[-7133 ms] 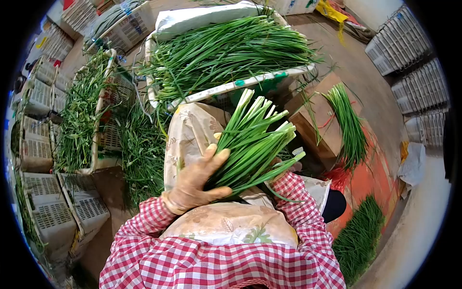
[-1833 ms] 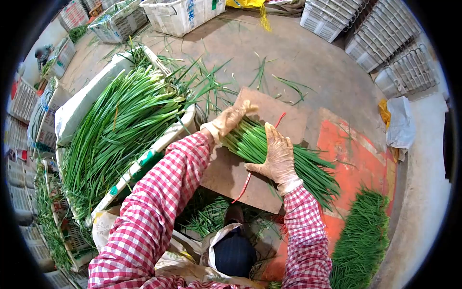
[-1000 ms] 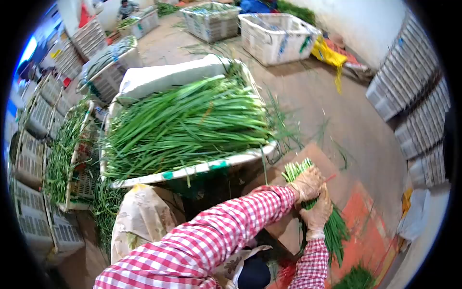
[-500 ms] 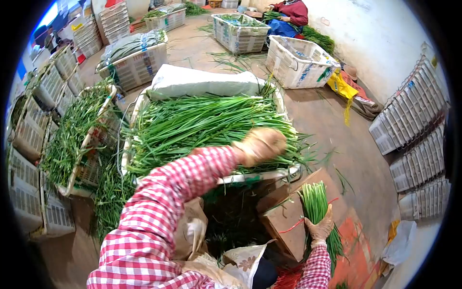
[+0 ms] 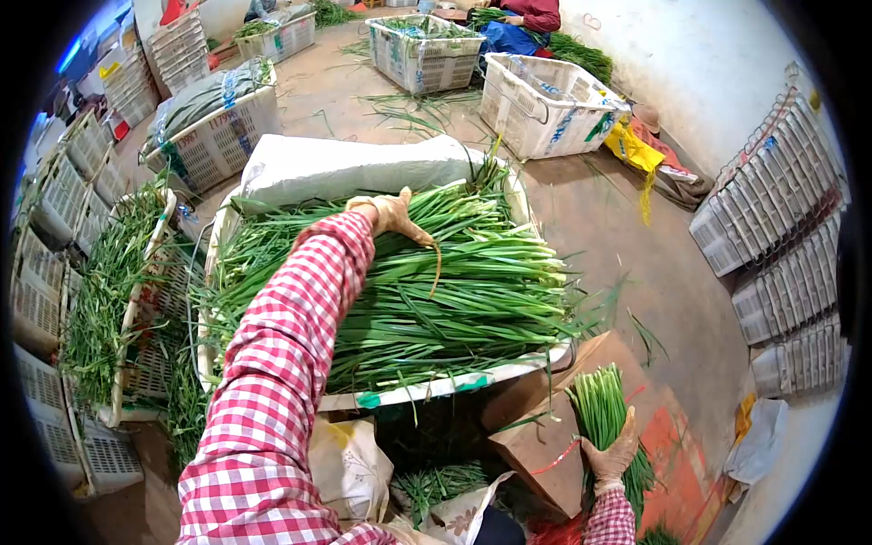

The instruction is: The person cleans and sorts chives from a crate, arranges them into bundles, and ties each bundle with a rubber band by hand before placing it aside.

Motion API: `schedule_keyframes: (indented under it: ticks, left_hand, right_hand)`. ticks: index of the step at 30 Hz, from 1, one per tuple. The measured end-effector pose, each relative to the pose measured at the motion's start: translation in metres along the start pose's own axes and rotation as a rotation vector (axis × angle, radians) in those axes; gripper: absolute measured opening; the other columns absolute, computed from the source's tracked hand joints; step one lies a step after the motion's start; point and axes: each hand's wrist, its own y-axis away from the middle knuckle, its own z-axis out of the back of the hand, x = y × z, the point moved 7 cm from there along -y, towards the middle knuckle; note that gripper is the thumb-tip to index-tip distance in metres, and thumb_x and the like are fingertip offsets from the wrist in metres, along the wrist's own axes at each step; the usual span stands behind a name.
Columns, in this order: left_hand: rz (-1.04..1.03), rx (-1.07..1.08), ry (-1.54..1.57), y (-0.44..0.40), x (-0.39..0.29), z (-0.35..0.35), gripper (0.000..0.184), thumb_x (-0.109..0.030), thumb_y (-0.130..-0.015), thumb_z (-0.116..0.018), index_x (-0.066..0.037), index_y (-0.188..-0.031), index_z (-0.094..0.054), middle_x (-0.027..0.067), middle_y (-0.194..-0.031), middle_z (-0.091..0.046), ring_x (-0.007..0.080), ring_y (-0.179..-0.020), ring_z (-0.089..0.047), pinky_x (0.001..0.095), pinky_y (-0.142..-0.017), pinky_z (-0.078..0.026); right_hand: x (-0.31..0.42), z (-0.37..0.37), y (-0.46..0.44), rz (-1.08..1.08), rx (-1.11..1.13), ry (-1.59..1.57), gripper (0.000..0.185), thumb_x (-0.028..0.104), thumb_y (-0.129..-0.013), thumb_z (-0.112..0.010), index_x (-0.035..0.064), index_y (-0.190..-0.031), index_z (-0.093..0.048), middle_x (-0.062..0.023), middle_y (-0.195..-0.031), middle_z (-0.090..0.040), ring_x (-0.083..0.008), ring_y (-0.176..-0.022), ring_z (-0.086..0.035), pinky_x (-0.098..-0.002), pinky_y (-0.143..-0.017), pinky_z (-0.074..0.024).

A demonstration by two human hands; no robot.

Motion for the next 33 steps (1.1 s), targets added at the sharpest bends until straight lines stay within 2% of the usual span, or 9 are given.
schedule_keyframes:
  ticks: [5,10,15,19,21,23,27,29,33]
  left_hand:
    - [0.036,0.014,0.247,-0.023,0.016,-0.006,0.121,-0.061,-0.057,-0.078,0.002,-0.144,-0.020,0.0228,-0.140,-0.039,0.0345,-0.131,-0.037,0.0402,-0.105,-0.033]
    - [0.136,0.053,0.122,-0.045,0.030,-0.007,0.088,-0.065,-0.056,-0.076,0.001,-0.113,-0.062,0.0187,-0.116,-0.061,0.0342,-0.110,-0.055,0.0434,-0.091,-0.042]
    - [-0.153,-0.064,0.168,-0.056,0.021,-0.012,0.074,-0.052,-0.059,-0.079,0.000,-0.109,-0.063,0.0171,-0.103,-0.066,0.0307,-0.099,-0.060,0.0386,-0.086,-0.044]
    - [-0.098,-0.155,0.314,-0.045,0.038,-0.006,0.065,-0.038,-0.058,-0.084,0.001,-0.106,-0.065,0.0161,-0.100,-0.067,0.0278,-0.096,-0.060,0.0370,-0.087,-0.044]
    - [-0.225,-0.377,0.702,-0.023,0.048,0.015,0.060,-0.034,-0.062,-0.082,0.004,-0.104,-0.064,0.0153,-0.099,-0.067,0.0255,-0.091,-0.063,0.0359,-0.081,-0.048]
    - [-0.250,-0.070,1.202,0.002,0.048,0.017,0.038,-0.011,-0.070,-0.078,0.003,-0.103,-0.065,0.0102,-0.093,-0.068,0.0183,-0.083,-0.064,0.0288,-0.079,-0.050]
    - [-0.446,-0.098,1.479,0.015,0.066,0.026,0.039,-0.013,-0.072,-0.078,-0.001,-0.107,-0.065,0.0076,-0.096,-0.067,0.0174,-0.079,-0.063,0.0294,-0.076,-0.051]
    - [-0.484,-0.146,1.458,0.016,0.076,0.027,0.042,-0.014,-0.072,-0.078,-0.002,-0.109,-0.063,0.0058,-0.097,-0.066,0.0169,-0.080,-0.063,0.0294,-0.076,-0.051]
    - [-0.554,-0.086,1.493,0.027,0.070,0.031,0.039,-0.019,-0.074,-0.075,-0.004,-0.108,-0.061,0.0045,-0.094,-0.063,0.0160,-0.084,-0.059,0.0317,-0.077,-0.050]
  right_hand:
    - [-0.002,-0.002,0.000,-0.008,0.014,0.029,0.116,0.042,-0.049,-0.083,0.0014,-0.142,-0.026,-0.0204,-0.139,-0.038,-0.0371,-0.125,-0.039,-0.0458,-0.103,-0.0307]
    - [0.003,0.002,-0.001,0.036,-0.028,0.030,0.117,0.044,-0.049,-0.083,0.0008,-0.141,-0.026,-0.0210,-0.138,-0.040,-0.0377,-0.123,-0.041,-0.0460,-0.102,-0.0324]
    - [0.002,0.001,0.001,0.044,-0.022,0.041,0.118,0.045,-0.048,-0.083,0.0010,-0.142,-0.026,-0.0209,-0.137,-0.040,-0.0382,-0.122,-0.042,-0.0463,-0.101,-0.0330]
    - [-0.004,0.002,0.000,-0.052,0.073,0.043,0.120,0.047,-0.048,-0.083,0.0031,-0.143,-0.024,-0.0199,-0.141,-0.036,-0.0366,-0.127,-0.038,-0.0478,-0.103,-0.0296]
    - [-0.004,0.004,-0.001,-0.079,0.146,0.068,0.123,0.049,-0.047,-0.083,0.0026,-0.143,-0.022,-0.0192,-0.144,-0.033,-0.0357,-0.131,-0.032,-0.0478,-0.105,-0.0276]
    - [-0.003,0.009,0.000,-0.098,0.200,0.028,0.125,0.050,-0.047,-0.083,0.0038,-0.145,-0.020,-0.0186,-0.147,-0.026,-0.0354,-0.135,-0.026,-0.0490,-0.106,-0.0249]
    - [0.029,0.036,-0.016,-0.158,0.274,0.095,0.122,0.049,-0.054,-0.081,0.0014,-0.146,-0.016,-0.0199,-0.150,-0.020,-0.0340,-0.139,-0.018,-0.0429,-0.112,-0.0163]
    - [0.060,0.061,-0.036,0.016,0.062,0.061,0.125,0.049,-0.049,-0.082,0.0066,-0.147,-0.016,-0.0185,-0.151,-0.018,-0.0337,-0.139,-0.018,-0.0515,-0.108,-0.0201]
    - [0.142,0.088,-0.083,0.276,-0.104,-0.209,0.084,0.020,-0.073,-0.072,0.0027,-0.142,-0.028,-0.0206,-0.141,-0.037,-0.0344,-0.133,-0.033,-0.0440,-0.109,-0.0243]
